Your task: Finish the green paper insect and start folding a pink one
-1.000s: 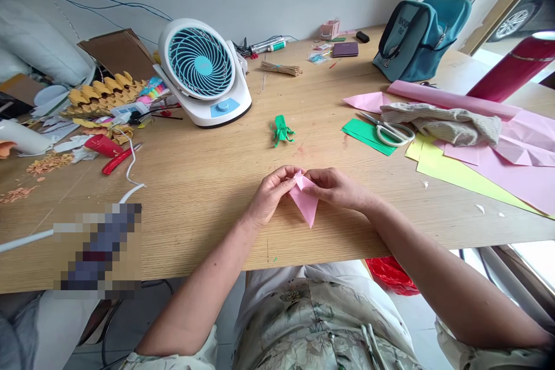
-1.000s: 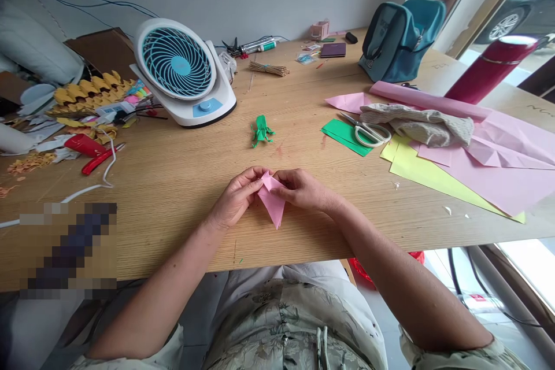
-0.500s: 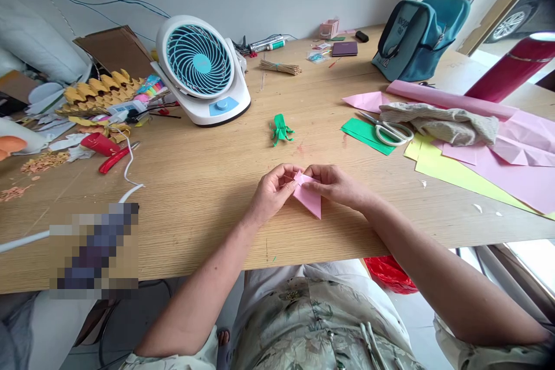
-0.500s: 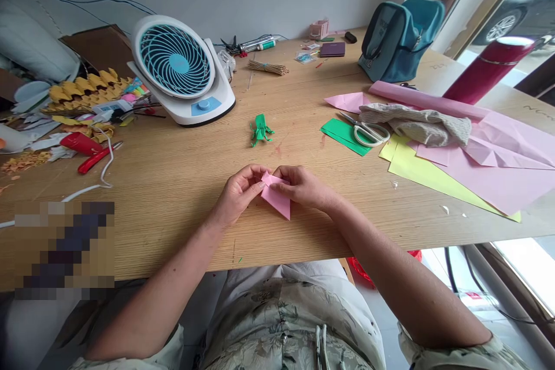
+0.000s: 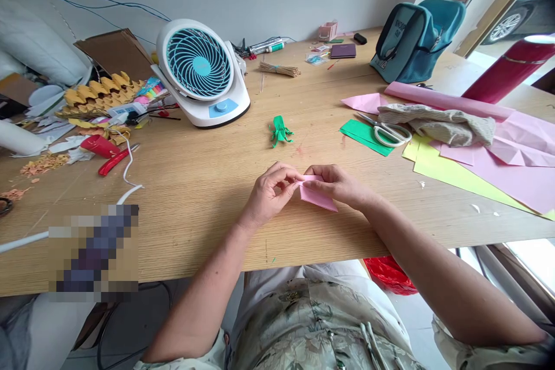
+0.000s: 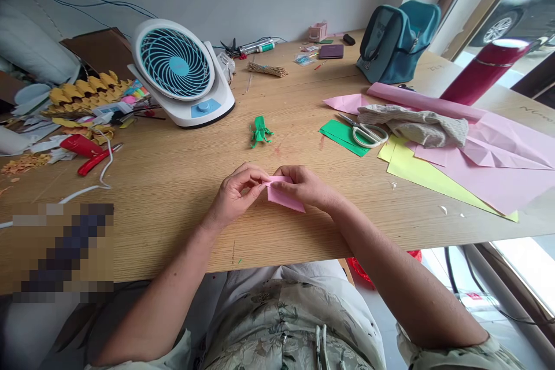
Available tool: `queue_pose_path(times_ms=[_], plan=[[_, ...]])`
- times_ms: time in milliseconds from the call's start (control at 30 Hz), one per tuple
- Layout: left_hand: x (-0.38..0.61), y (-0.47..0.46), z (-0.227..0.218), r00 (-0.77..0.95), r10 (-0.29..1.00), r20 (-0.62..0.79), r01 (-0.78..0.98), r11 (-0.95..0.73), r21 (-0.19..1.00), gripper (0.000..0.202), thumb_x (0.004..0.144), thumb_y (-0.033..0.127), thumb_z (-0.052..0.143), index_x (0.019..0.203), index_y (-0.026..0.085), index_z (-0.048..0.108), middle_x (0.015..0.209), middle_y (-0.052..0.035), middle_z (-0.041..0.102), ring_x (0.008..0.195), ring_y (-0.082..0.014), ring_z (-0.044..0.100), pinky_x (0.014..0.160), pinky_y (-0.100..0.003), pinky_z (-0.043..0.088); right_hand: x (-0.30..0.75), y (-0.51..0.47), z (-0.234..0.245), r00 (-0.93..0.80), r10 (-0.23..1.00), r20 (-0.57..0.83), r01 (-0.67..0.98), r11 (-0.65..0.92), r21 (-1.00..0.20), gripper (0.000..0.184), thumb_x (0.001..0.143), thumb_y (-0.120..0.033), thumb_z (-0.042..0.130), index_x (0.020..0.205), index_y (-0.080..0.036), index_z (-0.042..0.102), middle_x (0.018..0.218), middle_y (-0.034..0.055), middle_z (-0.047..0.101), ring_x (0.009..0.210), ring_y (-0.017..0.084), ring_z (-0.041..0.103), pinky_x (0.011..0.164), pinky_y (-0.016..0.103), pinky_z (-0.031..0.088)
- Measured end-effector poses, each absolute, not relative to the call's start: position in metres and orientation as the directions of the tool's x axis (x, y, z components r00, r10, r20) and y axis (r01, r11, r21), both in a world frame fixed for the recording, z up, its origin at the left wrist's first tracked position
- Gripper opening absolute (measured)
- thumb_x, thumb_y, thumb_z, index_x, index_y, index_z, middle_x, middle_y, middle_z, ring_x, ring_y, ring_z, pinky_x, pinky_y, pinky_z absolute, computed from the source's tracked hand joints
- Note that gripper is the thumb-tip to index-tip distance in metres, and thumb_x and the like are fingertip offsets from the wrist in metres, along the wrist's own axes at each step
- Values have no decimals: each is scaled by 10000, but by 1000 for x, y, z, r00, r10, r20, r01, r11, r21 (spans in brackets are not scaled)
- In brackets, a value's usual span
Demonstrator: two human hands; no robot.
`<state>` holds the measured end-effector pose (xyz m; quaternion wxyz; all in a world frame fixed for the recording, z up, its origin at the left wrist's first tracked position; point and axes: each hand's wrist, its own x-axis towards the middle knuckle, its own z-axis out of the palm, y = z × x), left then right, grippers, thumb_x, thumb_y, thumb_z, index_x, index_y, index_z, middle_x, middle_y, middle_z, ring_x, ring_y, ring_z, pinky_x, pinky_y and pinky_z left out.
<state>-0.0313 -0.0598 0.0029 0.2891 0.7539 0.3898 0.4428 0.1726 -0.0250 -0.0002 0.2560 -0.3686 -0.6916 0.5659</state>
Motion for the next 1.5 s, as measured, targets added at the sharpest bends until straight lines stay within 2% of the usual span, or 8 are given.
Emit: queue_pose_path(times_ms=[233,500,833,967,1133,1267,1367,1500], plan=[[-36,-59,5,348,795,496,426,-606,672,83,919,207,622,929,217,704,906,-35,719,801,-139,631,710,-245,474,176,-26,5,-620,780,-83,183,41,-982,410,801,-539,669,877,-139,620,750,19,591,640,125,508,540,237,351],[-39,-59,2,369,775,513,426,-632,648,83,937,246,620,917,211,692,886,-38,722,796,-142,635,704,-247,474,177,-28,5,-655,751,-81,190,59,-980,372,840,-497,650,921,-136,617,762,13,585,642,116,501,550,233,349],[-37,-58,2,363,775,518,396,-631,667,82,937,240,613,946,205,686,932,-50,701,818,-141,630,698,-244,487,176,-26,5,-651,758,-50,157,70,-985,472,799,-590,688,913,-136,622,761,18,588,639,117,500,541,232,354],[-37,-60,2,317,841,438,380,-536,754,114,923,269,630,1011,208,670,951,-51,698,844,-147,649,720,-243,497,176,-26,5,-645,764,-26,152,96,-984,462,823,-595,663,906,-143,610,748,16,585,628,117,489,539,236,347],[-33,-59,-8,279,921,273,157,-324,933,453,860,346,711,1238,195,510,1119,-103,671,948,-180,672,790,-266,529,171,-24,-3,-594,799,93,30,137,-990,414,824,-559,681,914,-170,574,752,0,562,642,125,486,581,254,373],[-27,-57,-17,258,944,206,139,-248,959,347,855,346,703,1117,164,567,1099,-110,668,966,-189,663,829,-286,526,165,-23,-11,-548,824,148,-49,144,-988,397,807,-550,718,875,-200,543,828,37,608,752,170,553,694,310,450],[-25,-57,-16,213,963,166,111,-193,975,285,854,356,691,1039,156,607,1006,-79,695,914,-179,664,811,-272,508,163,-23,-14,-529,837,143,-6,165,-986,391,815,-556,709,851,-200,551,811,36,603,739,169,542,698,320,453],[-26,-58,-10,232,967,110,165,-150,975,294,855,408,682,985,145,666,885,-45,693,804,-161,628,729,-248,469,163,-21,-16,-500,854,141,48,190,-981,402,800,-545,720,814,-192,527,758,-5,539,685,133,487,660,285,424]])
